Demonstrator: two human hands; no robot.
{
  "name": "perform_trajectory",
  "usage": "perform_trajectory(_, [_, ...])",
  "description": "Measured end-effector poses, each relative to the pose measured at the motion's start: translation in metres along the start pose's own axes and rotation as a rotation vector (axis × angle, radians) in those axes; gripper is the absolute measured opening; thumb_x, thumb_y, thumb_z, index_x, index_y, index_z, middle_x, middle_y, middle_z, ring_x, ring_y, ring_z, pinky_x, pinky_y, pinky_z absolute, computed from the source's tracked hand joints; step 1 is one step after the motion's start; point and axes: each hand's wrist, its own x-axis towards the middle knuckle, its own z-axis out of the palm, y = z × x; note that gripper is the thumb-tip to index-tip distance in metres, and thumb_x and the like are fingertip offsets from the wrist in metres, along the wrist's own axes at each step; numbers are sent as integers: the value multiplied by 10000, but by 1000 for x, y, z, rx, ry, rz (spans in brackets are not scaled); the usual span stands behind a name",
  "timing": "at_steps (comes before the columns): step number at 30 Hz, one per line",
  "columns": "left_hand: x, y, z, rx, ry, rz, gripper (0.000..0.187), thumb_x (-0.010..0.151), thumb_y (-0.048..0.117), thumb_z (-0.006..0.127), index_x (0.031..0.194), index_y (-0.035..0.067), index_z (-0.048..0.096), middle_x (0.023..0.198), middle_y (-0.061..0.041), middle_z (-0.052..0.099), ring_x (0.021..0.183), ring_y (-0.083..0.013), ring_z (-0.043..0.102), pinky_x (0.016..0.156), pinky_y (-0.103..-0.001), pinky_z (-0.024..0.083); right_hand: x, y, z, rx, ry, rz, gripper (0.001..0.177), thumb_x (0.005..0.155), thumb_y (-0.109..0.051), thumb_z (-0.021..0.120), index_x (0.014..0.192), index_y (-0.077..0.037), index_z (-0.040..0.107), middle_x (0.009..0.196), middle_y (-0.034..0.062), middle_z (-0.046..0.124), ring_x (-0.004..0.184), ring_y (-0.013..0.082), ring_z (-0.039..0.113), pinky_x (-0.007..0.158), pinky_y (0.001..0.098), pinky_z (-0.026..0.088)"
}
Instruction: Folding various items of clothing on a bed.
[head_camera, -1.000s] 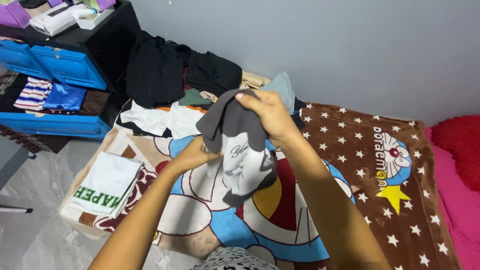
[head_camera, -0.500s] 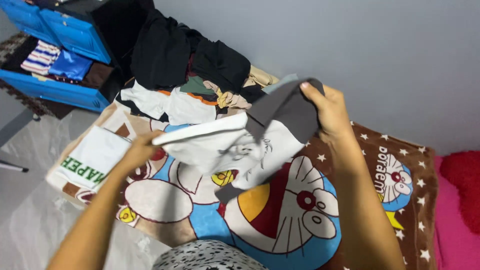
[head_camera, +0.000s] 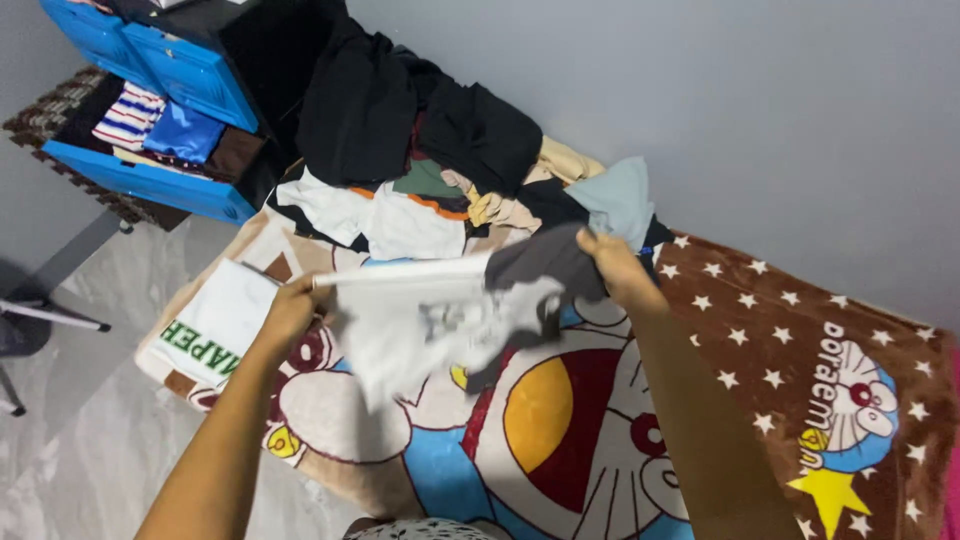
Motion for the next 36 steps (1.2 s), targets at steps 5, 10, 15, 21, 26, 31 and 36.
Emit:
perform_trajectory(5, [29,9,-5,-257,27,43,155,1025,105,537,1084,48,668,893,-79,734,733,-138,648,667,-250,528,13,-45,26,137,-27,-124,306,1045,-273,587,1102,-1,716,1006,46,740,864,137,675,789,294,553])
perform_trajectory(10, [17,6,-11,-96,59,259,285,1002,0,510,1224,11,689,1070,-46,739,931,-87,683,853,-208,546,5,-39,11,-64,-126,-210,253,1086,-158,565,1146,43,707,1027,81,695,898,158,636,802,307,541])
perform_trajectory(15, [-16,-76,-3,365,49,108,557,914,-78,547,1385,168,714,889,-115,692,727,-219,546,679,-402,488,-18,60,13,-507,-452,-128,441,968,-93,530,1400,-124,616,1375,43,683,1219,218,652,1012,308,531])
perform_trajectory(21, [-61,-259,26,643,-177,140,600,762,-84,563,1296,164,679,1293,-127,702,1087,-327,697,981,-406,527,-63,319,6,-148,-626,227,576,899,5,492,1421,-198,629,1451,70,634,1385,403,543,1159,480,456])
perform_trajectory(26, [-122,-334,53,723,-309,56,579,754,-68,560,1262,174,691,1327,-107,686,1222,-306,662,1086,-398,505,-125,363,23,-756,-711,167,414,877,-41,627,1240,-191,755,1569,-23,486,1541,337,216,1241,488,207])
perform_trajectory(31, [-135,-350,63,890,-307,211,483,733,-12,617,1160,176,740,1373,-122,658,1359,-371,542,1132,-469,409,-138,372,26,-1002,-870,252,346,896,-150,672,1196,-276,790,1558,-43,478,1531,302,205,1253,511,149])
perform_trajectory(36, [-115,-352,47,527,-237,-235,519,740,68,618,1225,169,771,1342,-131,708,1267,-329,600,1103,-436,420,-89,412,10,-741,-843,147,384,873,-188,684,1253,-177,735,1444,85,594,1441,318,414,1151,480,384])
